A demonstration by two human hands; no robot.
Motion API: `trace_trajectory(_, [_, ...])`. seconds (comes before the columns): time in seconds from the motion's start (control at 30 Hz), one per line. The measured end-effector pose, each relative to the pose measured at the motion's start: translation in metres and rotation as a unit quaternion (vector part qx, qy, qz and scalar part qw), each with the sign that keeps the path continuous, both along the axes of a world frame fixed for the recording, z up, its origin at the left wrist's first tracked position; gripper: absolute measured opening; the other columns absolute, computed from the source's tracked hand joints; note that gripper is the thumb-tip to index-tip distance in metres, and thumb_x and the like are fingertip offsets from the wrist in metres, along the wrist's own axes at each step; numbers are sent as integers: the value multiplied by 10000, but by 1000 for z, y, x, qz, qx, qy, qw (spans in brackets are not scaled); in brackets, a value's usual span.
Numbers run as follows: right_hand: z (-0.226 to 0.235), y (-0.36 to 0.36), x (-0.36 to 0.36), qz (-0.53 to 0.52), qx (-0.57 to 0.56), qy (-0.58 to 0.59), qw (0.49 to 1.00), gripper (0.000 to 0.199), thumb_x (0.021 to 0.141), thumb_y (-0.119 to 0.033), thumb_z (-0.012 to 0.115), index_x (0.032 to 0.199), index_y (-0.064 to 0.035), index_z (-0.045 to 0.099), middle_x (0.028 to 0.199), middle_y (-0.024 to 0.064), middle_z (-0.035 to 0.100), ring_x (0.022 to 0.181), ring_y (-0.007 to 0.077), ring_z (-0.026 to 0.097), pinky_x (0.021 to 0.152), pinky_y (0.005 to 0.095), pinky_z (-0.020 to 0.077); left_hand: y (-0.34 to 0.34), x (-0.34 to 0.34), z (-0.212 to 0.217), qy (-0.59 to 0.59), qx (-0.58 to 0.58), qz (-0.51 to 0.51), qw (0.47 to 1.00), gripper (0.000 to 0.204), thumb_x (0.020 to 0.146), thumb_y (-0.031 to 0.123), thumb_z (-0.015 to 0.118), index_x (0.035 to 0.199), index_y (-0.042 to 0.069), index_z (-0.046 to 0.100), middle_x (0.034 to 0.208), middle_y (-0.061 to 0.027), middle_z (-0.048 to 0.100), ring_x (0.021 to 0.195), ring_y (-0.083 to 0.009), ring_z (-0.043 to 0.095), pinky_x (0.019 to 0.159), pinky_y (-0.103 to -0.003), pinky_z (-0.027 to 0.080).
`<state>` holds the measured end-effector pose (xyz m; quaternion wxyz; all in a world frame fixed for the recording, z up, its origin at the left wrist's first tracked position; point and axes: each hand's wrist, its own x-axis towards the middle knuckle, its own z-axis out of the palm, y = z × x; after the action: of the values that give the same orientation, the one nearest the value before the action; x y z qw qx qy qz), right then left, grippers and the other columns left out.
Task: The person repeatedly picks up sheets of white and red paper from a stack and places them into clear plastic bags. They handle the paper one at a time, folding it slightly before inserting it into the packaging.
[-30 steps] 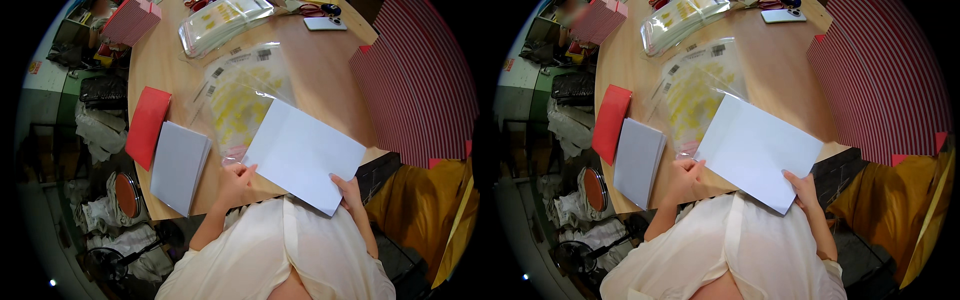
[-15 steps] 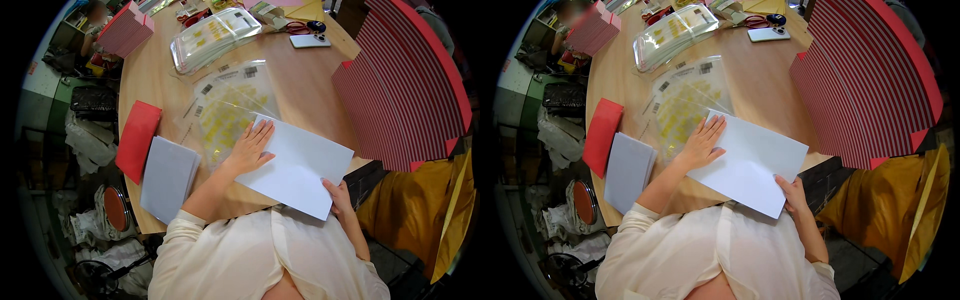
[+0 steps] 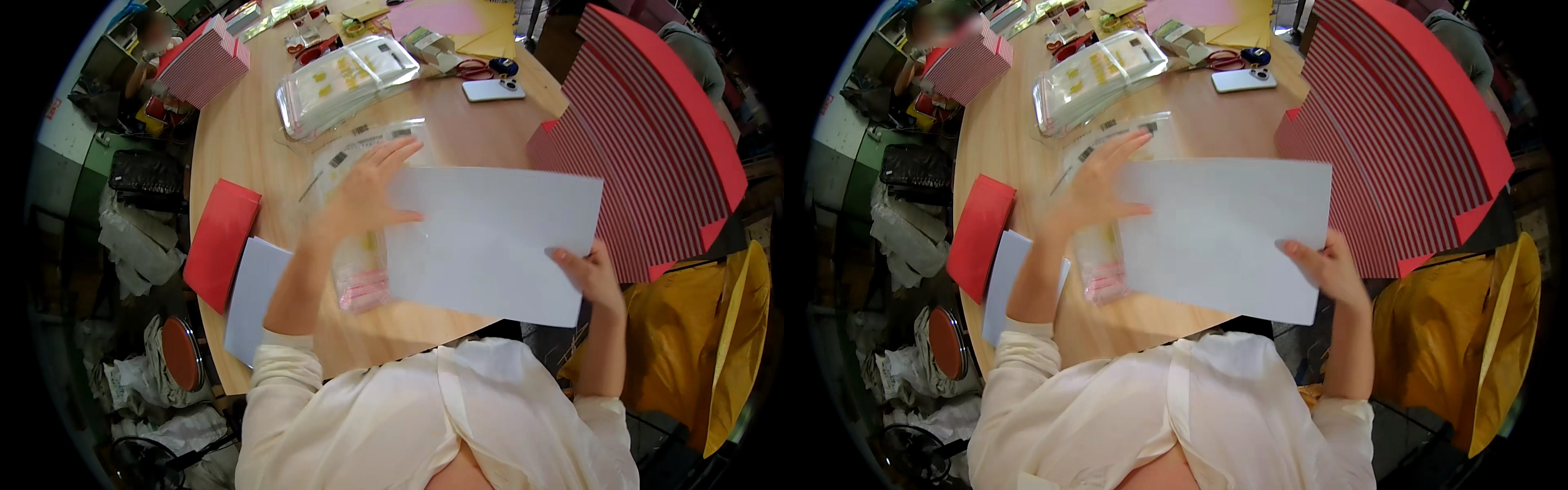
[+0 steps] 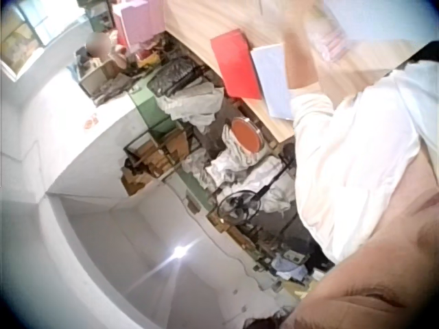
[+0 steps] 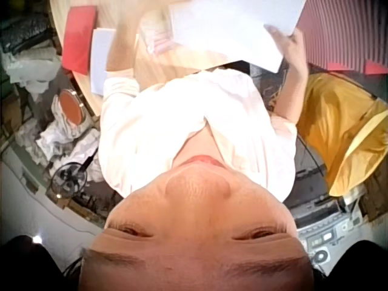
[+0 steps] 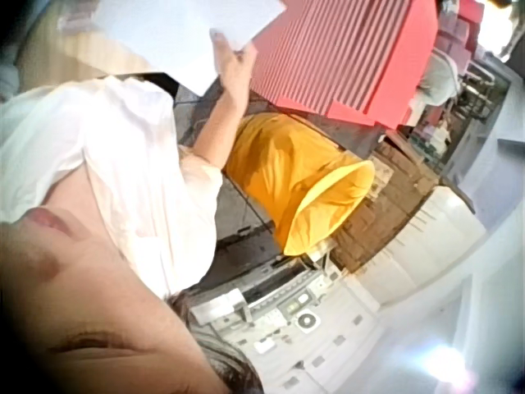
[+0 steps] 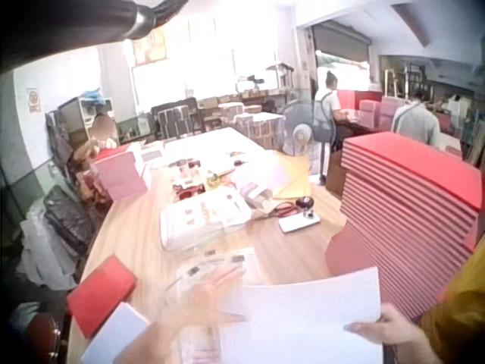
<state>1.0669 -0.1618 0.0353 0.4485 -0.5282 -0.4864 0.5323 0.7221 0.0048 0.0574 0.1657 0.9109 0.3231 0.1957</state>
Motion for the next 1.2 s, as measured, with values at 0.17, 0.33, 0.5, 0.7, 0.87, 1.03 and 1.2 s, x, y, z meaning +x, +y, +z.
trace_trajectory(0.17, [132, 51, -17, 111, 85, -83, 987, 252, 888, -86, 665, 1109, 33, 638, 936, 21, 666, 849, 81, 597, 755, 233, 488, 16, -10, 79, 83, -278, -35, 956, 649, 677, 301, 847, 1174, -38, 601, 1086, -142, 664, 984, -227, 629, 893, -325, 492])
trace_trajectory(0.33, [197, 108, -31, 117, 183, -74, 973, 332, 956, -213, 588, 1212, -4, 609, 1001, 37, 667, 906, 96, 613, 812, 261, 494, 2, -36, 59, -160, -375, 17, 913, 494, 703, 126, 851, 1110, -41, 626, 1026, -98, 696, 903, -157, 656, 838, -301, 528])
trace_trajectory(0.5, [110, 121, -34, 221, 331, 273, 876, 1050, 749, -725, 626, 1491, -78, 263, 1268, 88, 534, 1116, 193, 546, 895, 364, 463, -24, -37, 35, -397, -277, 123, 866, 345, 724, 16, 819, 1032, -29, 671, 1016, -77, 701, 865, -132, 659, 788, -290, 550])
trace_trajectory(0.7, [57, 112, -121, 56, 237, 70, 967, 879, 711, 24, 791, 1452, -84, 333, 1284, 61, 545, 1173, 170, 536, 964, 339, 466, -27, -47, 18, -487, -189, 176, 834, 252, 753, 17, 803, 974, -26, 689, 951, -59, 703, 845, -123, 651, 765, -265, 539])
trace_trajectory(0.87, [79, 130, -128, 40, 255, 71, 964, 855, 723, 160, 725, 1443, -50, 315, 1176, 89, 623, 1020, 164, 639, 867, 309, 543, -20, -51, 28, -507, -110, 190, 833, 279, 743, 35, 816, 977, -28, 676, 946, -63, 691, 840, -128, 643, 761, -273, 535])
trace_trajectory(1.03, [122, 142, -130, 61, 320, 17, 945, 844, 742, 136, 725, 1449, -81, 317, 1097, 98, 658, 971, 158, 655, 846, 308, 549, -7, -53, 53, -560, -127, 161, 803, 313, 727, 37, 824, 989, -28, 664, 970, -77, 685, 854, -141, 643, 772, -286, 537])
trace_trajectory(1.2, [144, 146, -130, 69, 311, 10, 948, 885, 746, 102, 744, 1475, -82, 277, 1004, 115, 689, 920, 142, 665, 787, 285, 551, -3, -53, 72, -589, -170, 141, 777, 321, 731, 19, 815, 1014, -22, 669, 973, -75, 690, 860, -139, 648, 777, -286, 539])
